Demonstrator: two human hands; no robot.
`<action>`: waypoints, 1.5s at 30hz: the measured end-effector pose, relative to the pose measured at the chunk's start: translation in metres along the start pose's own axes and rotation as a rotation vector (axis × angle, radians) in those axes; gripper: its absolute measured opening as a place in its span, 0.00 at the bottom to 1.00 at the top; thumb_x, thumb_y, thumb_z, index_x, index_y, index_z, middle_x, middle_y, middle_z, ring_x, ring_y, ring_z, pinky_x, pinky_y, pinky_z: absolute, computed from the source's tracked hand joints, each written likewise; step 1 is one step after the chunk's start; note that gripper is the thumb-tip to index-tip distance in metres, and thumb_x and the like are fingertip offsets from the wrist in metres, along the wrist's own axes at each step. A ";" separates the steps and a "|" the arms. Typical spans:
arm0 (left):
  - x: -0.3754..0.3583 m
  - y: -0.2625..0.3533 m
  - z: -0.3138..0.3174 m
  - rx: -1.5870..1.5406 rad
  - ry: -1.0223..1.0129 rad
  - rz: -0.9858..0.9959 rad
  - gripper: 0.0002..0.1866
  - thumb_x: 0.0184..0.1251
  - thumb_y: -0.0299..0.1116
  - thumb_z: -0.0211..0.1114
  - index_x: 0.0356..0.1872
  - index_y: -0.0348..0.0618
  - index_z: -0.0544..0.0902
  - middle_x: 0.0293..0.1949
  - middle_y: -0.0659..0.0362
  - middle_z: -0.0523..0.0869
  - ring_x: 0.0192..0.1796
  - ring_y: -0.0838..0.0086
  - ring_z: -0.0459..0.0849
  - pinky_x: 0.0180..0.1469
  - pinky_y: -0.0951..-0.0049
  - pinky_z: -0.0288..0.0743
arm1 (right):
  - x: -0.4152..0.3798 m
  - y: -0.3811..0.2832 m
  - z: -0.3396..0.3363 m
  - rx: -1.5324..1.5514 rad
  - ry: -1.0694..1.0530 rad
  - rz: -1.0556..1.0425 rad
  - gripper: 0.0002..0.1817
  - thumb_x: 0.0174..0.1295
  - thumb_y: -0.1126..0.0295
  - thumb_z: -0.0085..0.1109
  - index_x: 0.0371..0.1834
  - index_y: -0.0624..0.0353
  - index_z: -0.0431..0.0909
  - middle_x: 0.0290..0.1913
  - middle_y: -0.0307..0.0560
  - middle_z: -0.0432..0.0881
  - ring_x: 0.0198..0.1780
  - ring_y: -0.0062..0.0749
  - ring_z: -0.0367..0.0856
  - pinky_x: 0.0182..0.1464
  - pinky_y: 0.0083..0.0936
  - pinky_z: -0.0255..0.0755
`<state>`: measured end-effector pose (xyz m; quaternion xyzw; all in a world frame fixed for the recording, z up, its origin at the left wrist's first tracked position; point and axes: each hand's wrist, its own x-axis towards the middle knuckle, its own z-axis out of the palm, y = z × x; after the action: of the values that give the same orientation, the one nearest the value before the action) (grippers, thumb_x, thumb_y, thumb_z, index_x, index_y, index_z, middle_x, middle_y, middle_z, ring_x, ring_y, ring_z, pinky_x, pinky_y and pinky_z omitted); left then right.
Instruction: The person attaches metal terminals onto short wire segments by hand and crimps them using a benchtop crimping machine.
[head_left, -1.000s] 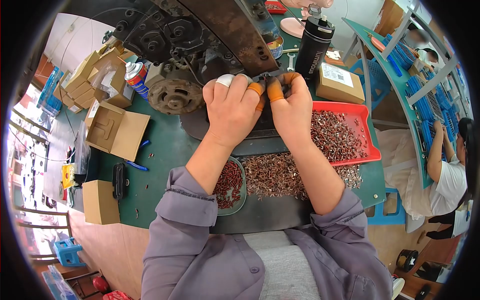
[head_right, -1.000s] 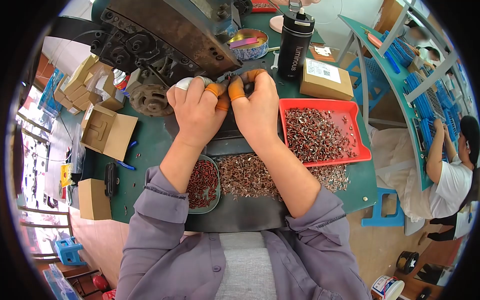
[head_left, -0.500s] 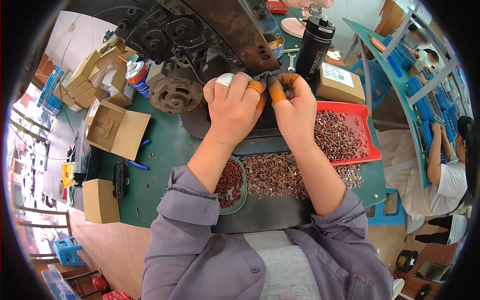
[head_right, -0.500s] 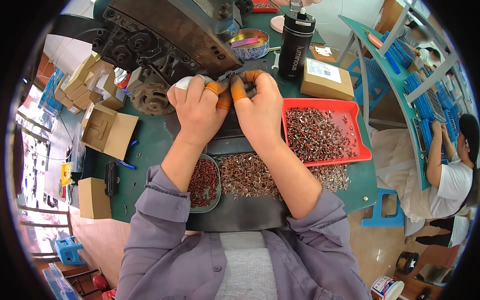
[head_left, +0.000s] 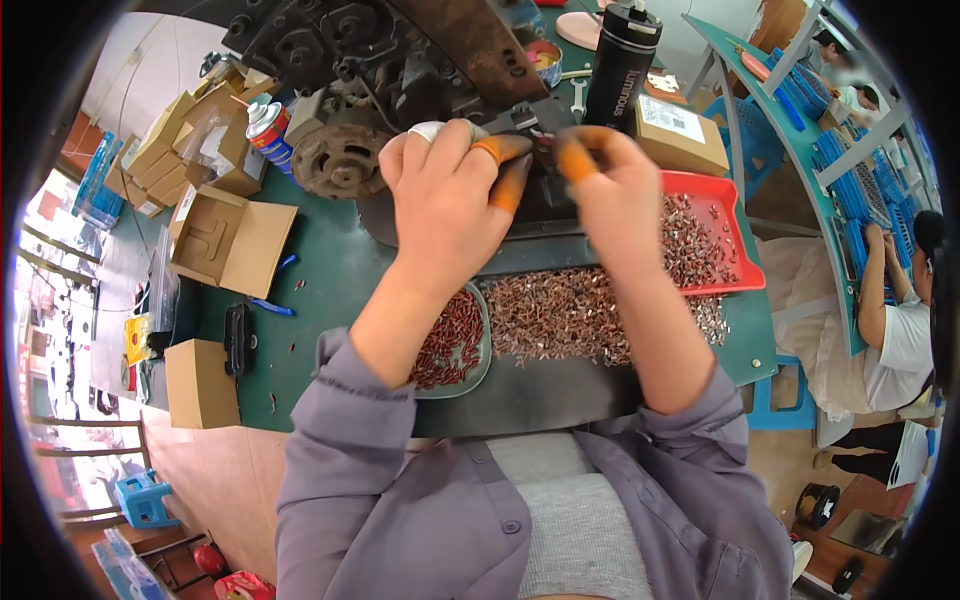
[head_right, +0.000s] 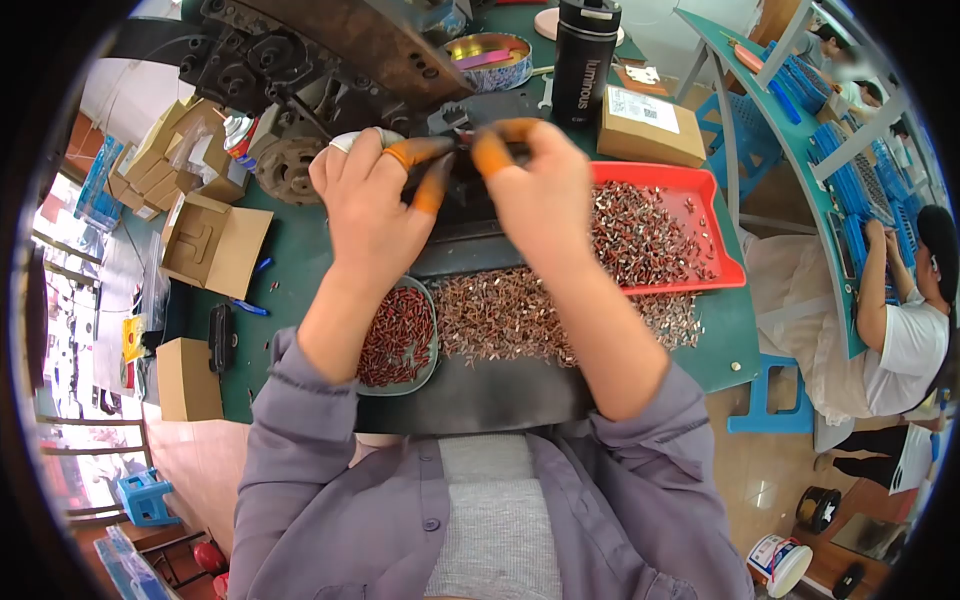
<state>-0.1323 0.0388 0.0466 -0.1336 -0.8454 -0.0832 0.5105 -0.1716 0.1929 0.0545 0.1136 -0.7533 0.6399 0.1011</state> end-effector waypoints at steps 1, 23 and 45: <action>-0.002 0.004 -0.017 -0.073 -0.138 -0.063 0.12 0.48 0.35 0.74 0.35 0.48 0.84 0.38 0.61 0.79 0.44 0.61 0.75 0.52 0.61 0.63 | -0.007 -0.004 -0.016 -0.146 0.035 -0.074 0.10 0.63 0.70 0.64 0.43 0.63 0.83 0.30 0.33 0.80 0.30 0.12 0.72 0.31 0.14 0.64; -0.099 0.011 -0.101 -0.209 -0.550 -0.505 0.07 0.54 0.29 0.72 0.36 0.46 0.88 0.33 0.62 0.81 0.42 0.67 0.76 0.60 0.66 0.58 | -0.108 0.024 -0.025 -0.146 -0.508 -0.002 0.10 0.62 0.76 0.62 0.46 0.60 0.83 0.36 0.37 0.79 0.31 0.17 0.73 0.34 0.16 0.67; -0.072 0.017 -0.104 -0.652 -0.576 -0.442 0.11 0.45 0.26 0.76 0.32 0.47 0.86 0.33 0.62 0.81 0.40 0.65 0.76 0.52 0.66 0.65 | -0.092 0.016 -0.023 0.401 -0.910 0.600 0.07 0.64 0.69 0.64 0.41 0.60 0.81 0.30 0.33 0.80 0.28 0.11 0.73 0.29 0.12 0.64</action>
<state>-0.0083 0.0157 0.0314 -0.1213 -0.8902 -0.4100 0.1575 -0.0886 0.2215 0.0153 0.1756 -0.5842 0.6575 -0.4422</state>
